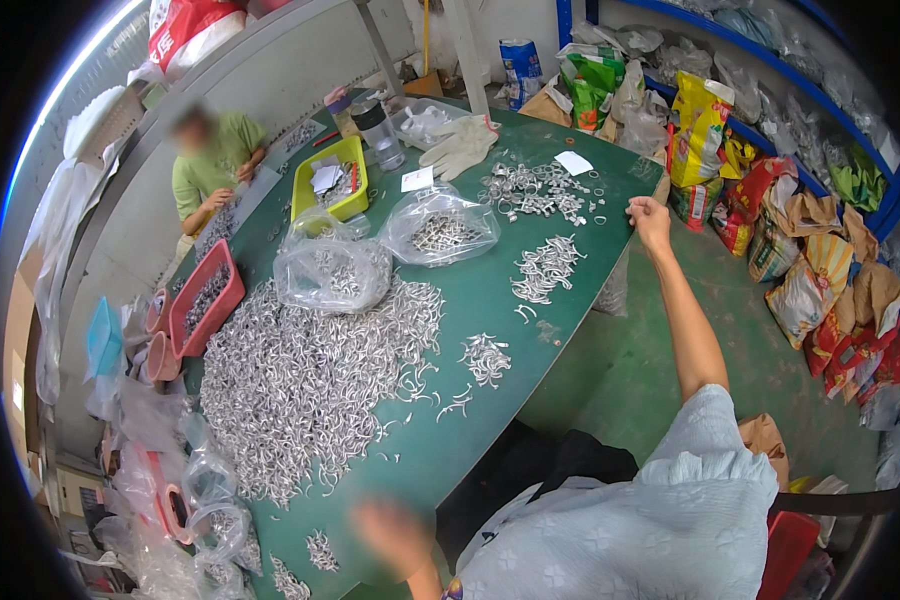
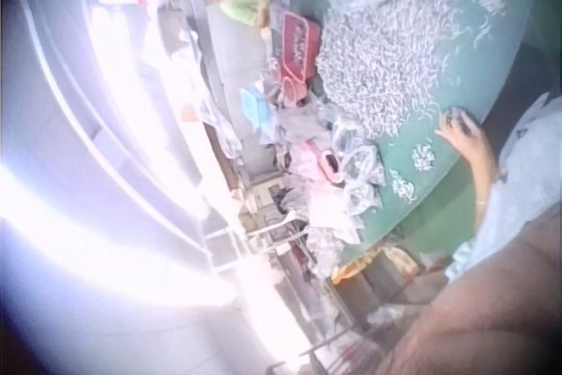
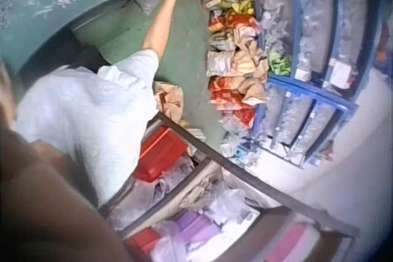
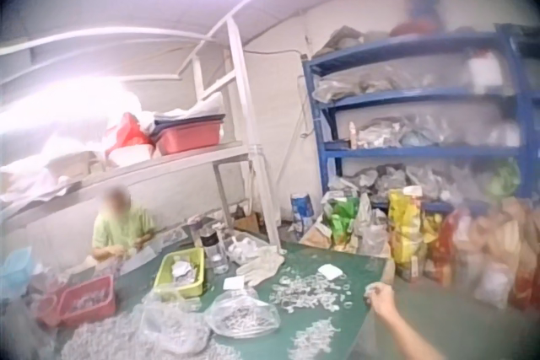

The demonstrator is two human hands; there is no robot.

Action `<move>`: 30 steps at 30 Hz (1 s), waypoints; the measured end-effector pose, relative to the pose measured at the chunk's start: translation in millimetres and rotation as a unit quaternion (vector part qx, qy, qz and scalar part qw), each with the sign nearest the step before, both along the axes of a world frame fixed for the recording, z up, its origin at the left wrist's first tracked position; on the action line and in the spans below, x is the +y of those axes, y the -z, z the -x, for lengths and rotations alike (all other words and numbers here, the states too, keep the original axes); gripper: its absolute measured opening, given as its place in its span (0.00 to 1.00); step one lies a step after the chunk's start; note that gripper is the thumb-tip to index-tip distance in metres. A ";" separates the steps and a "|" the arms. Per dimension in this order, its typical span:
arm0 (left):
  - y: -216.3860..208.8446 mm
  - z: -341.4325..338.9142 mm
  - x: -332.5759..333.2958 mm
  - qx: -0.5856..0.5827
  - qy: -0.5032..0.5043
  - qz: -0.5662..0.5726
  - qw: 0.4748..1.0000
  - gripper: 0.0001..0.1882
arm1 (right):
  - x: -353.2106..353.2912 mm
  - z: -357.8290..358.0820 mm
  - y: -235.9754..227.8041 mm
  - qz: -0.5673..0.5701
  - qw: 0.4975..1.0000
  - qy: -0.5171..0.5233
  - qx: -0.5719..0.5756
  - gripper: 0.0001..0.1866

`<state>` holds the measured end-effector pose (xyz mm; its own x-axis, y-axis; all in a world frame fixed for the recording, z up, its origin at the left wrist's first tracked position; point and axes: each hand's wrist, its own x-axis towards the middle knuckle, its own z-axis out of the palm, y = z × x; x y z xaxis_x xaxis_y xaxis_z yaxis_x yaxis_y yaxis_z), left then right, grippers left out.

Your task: The person sorts small silver metal hooks on a green work table by hand. They pick individual hooks from a large central pile and arrange them into smaller, distinct clusters on the table surface.

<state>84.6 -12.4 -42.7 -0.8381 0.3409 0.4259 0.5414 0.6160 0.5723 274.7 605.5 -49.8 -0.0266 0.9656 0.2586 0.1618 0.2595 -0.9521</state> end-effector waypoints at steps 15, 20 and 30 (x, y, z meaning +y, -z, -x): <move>-18.7 -13.2 15.8 0.001 0.015 0.039 0.999 0.14 | 100.5 17.3 -4.6 -0.146 0.917 0.081 -0.362 0.10; -25.9 -17.8 -4.8 -0.012 -0.006 0.069 0.998 0.20 | -36.7 73.2 -49.3 -0.333 0.902 -0.004 -0.275 0.12; -29.9 -19.2 -13.3 -0.055 -0.006 0.039 0.998 0.31 | -291.3 114.5 -100.2 -0.132 0.794 -0.552 -0.217 0.08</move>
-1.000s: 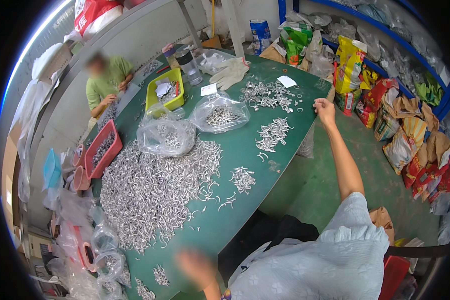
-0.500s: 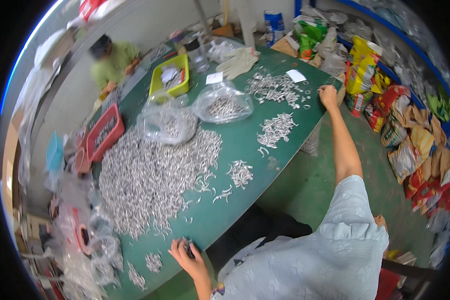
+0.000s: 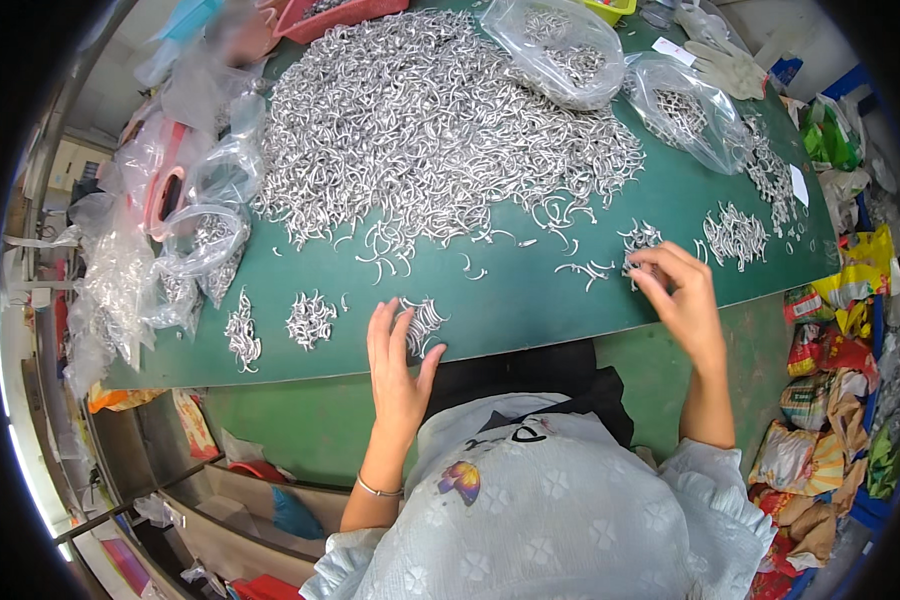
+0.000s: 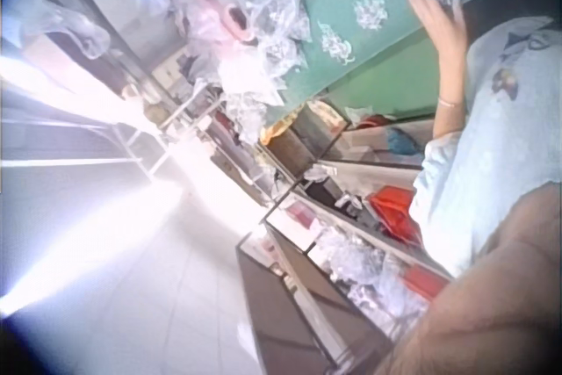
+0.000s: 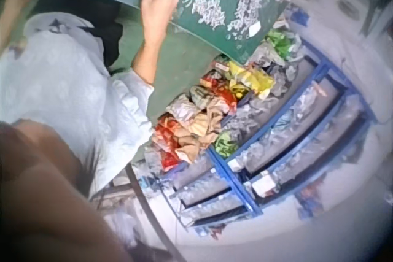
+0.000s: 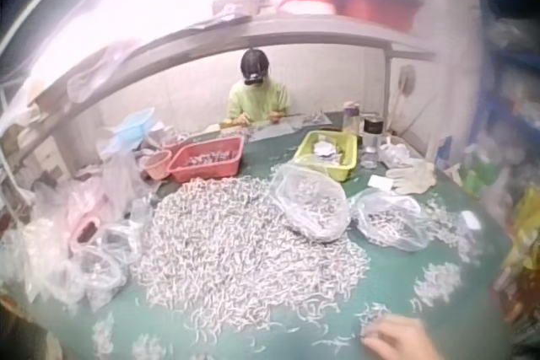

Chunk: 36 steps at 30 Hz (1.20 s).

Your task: The person sorts small silver metal hooks on a green work table by hand. They pick individual hooks from a large central pile and arrange them into smaller, distinct clusters on the table surface.

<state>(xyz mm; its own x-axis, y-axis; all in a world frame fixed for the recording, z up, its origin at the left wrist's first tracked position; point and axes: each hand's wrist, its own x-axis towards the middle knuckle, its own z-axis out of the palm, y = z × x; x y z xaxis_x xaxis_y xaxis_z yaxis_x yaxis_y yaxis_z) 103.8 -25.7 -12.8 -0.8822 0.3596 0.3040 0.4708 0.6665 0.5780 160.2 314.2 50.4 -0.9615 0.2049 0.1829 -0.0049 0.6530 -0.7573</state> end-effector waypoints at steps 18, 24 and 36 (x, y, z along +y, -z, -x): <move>-11.5 23.5 34.7 -0.036 0.084 -0.040 0.995 0.18 | -46.3 51.8 40.7 -0.165 0.983 0.028 0.070 0.08; -11.7 25.3 44.2 -0.041 0.098 -0.034 0.994 0.19 | -61.0 59.0 37.3 -0.227 0.974 -0.015 0.015 0.07; -17.0 31.2 7.0 -0.008 -0.032 -0.026 0.999 0.18 | -113.8 64.2 43.6 -0.136 0.983 -0.113 0.042 0.07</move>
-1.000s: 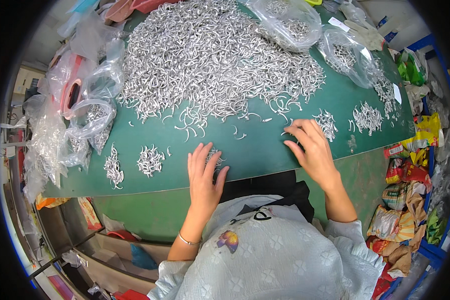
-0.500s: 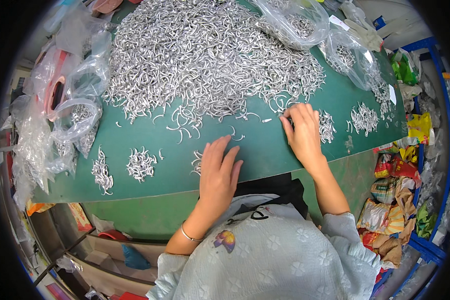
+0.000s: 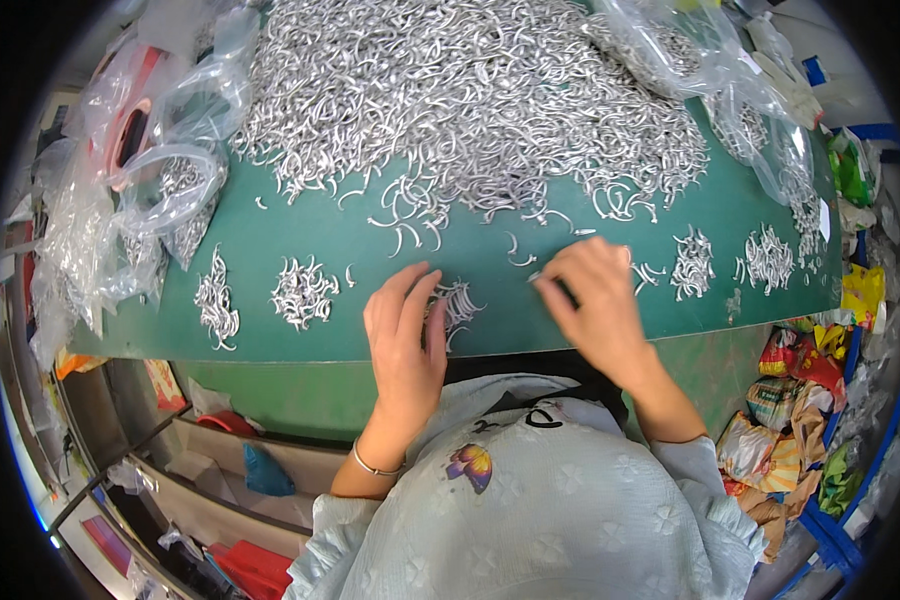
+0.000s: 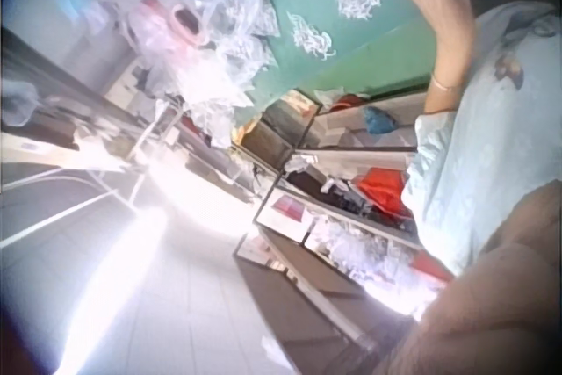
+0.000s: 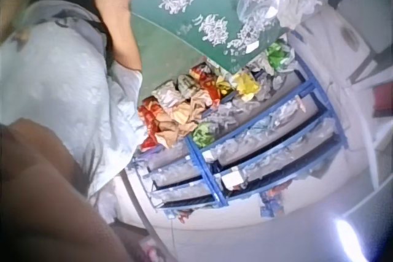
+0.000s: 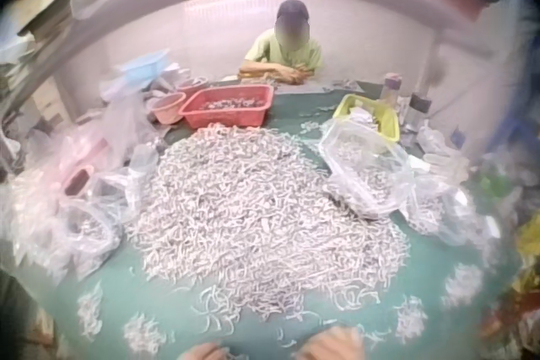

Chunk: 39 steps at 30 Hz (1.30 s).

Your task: The person sorts small silver metal hooks on a green work table by hand. They pick individual hooks from a large central pile and arrange them into smaller, distinct clusters on the table surface.

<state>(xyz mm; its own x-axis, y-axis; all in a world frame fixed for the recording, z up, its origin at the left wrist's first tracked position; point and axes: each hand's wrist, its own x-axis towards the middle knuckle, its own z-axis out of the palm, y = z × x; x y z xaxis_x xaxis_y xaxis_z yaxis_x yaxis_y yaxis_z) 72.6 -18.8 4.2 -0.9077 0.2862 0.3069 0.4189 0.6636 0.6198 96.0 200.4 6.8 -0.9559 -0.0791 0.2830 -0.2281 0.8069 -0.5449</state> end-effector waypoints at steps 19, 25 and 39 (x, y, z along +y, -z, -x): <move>10.9 -22.3 -30.9 -0.109 0.030 -0.010 0.994 0.34 | -23.5 9.1 -6.4 0.021 0.998 -0.025 -0.061 0.09; 16.2 -14.9 -26.0 -0.083 0.050 -0.031 0.995 0.29 | -6.6 23.8 9.1 -0.092 0.994 0.042 0.045 0.12; 11.0 -13.9 -21.6 -0.067 0.018 -0.034 0.997 0.29 | 13.2 20.7 8.3 -0.066 0.997 0.025 -0.017 0.10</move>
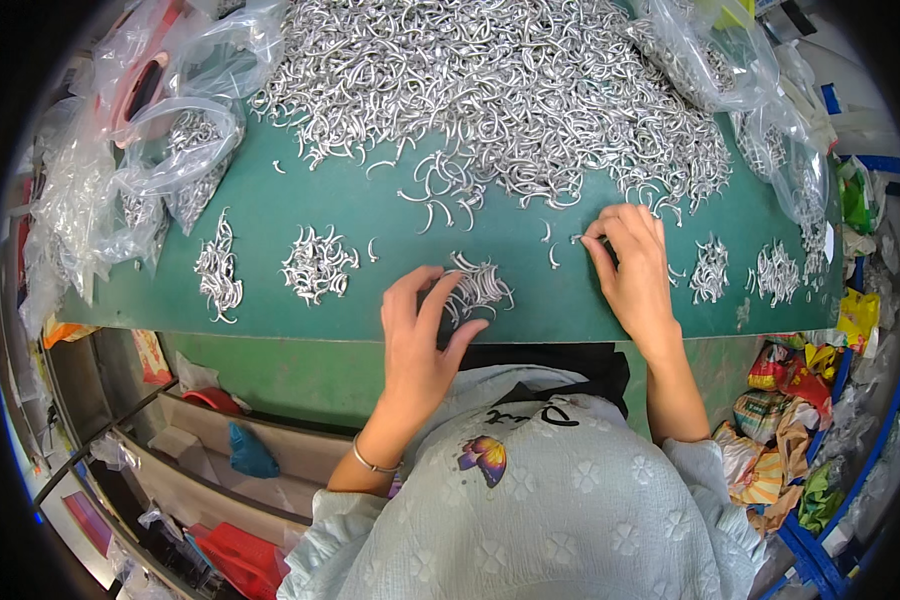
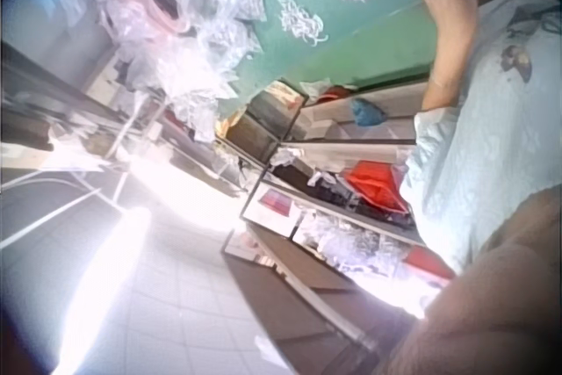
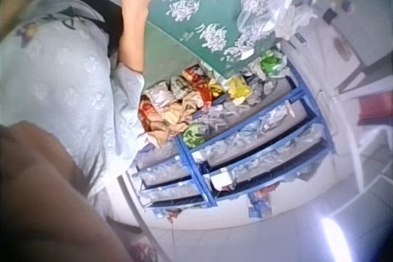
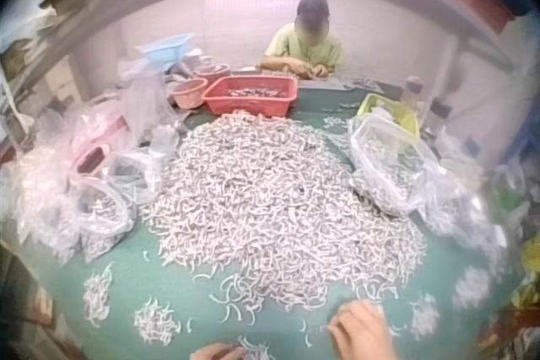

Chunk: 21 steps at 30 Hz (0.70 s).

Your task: The person sorts small silver metal hooks on a green work table by hand. They pick individual hooks from a large central pile and arrange them into smaller, distinct clusters on the table surface.

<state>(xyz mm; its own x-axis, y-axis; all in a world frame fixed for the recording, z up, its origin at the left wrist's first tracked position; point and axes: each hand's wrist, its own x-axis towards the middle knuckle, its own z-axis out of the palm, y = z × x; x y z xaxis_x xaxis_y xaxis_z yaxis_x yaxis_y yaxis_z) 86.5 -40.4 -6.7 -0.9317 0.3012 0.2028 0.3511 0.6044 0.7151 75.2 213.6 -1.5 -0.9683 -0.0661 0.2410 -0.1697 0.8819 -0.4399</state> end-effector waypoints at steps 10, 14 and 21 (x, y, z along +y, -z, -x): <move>-9.2 1.4 -15.8 -0.096 0.046 -0.028 0.994 0.26 | -10.3 4.1 4.6 -0.003 1.000 0.013 -0.010 0.09; -4.4 -0.1 -8.7 -0.107 0.038 -0.070 0.991 0.24 | -33.9 -5.8 -15.0 0.065 0.997 -0.026 0.015 0.11; -8.2 -0.4 -4.4 -0.099 0.046 -0.076 0.991 0.24 | -52.7 4.2 -9.2 0.095 0.988 -0.105 0.056 0.06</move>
